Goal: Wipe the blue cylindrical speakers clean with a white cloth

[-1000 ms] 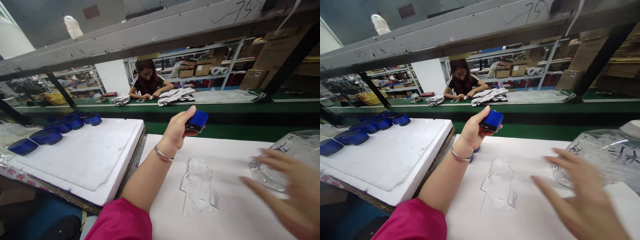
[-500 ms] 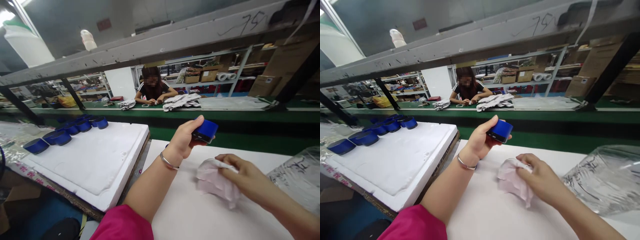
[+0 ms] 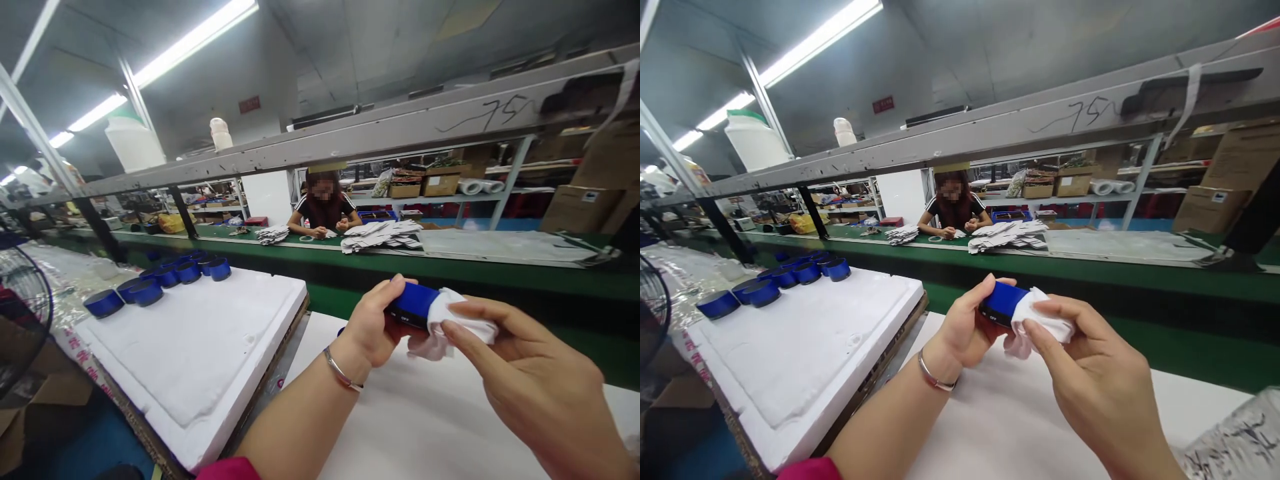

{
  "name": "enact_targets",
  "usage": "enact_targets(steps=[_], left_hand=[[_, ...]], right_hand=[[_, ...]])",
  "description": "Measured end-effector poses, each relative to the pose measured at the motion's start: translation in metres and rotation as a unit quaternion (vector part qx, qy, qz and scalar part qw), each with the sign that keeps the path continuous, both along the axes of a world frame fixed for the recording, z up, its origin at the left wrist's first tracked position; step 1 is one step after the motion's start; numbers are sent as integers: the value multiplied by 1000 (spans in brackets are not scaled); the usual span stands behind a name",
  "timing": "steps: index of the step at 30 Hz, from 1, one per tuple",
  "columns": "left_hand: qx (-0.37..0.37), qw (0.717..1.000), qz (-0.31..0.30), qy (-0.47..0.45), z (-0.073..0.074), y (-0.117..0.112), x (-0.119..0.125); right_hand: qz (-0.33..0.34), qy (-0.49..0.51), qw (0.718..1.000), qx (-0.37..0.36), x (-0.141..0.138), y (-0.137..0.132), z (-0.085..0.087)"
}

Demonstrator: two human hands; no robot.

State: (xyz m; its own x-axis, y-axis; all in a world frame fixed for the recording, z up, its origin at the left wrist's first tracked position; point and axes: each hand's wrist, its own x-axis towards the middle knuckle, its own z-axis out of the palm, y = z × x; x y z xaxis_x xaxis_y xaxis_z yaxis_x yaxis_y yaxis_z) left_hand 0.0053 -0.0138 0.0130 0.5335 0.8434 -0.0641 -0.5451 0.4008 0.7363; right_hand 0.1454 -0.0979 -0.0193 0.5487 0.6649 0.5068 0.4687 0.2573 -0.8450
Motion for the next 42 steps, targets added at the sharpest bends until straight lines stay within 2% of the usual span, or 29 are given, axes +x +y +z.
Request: enact_targets(steps=[2,4,7,11,16,20,24,28,33,35,39,42], left_hand=[[5,1000,11,-10,-4,-1,3],[17,999,21,-20,-8,-1,5],[46,998,34,-9,-14,-1,5],[72,994,75,31,-18,-3,8],[55,987,139,55,-20,-13,20],[24,985,162,59,-22,-18,27],[11,979,188,76,-20,-19,30],[-31,980,175,89,-17,-20,32],[-26,981,167,92,-16,-19,32],[-20,982,168,87,-15,-19,31],[-18,981,175,81,-13,-17,30],[-43,982,141,117,-13,-17,31]], right_hand=[[7,45,999,18,9,9,-4],[-2,50,999,-4,12,13,-3],[-17,24,999,-45,4,10,1],[-24,45,998,-49,-9,4,3],[-39,-3,999,-10,-11,8,-5],[-37,33,998,-24,-12,9,-9],[-47,48,997,-23,-14,10,-7],[-51,101,993,-39,-16,12,3],[-67,128,989,-40,-16,12,13],[-67,124,990,-32,-19,12,11],[-59,10,997,56,-28,11,2],[-82,29,996,25,-26,13,-1]])
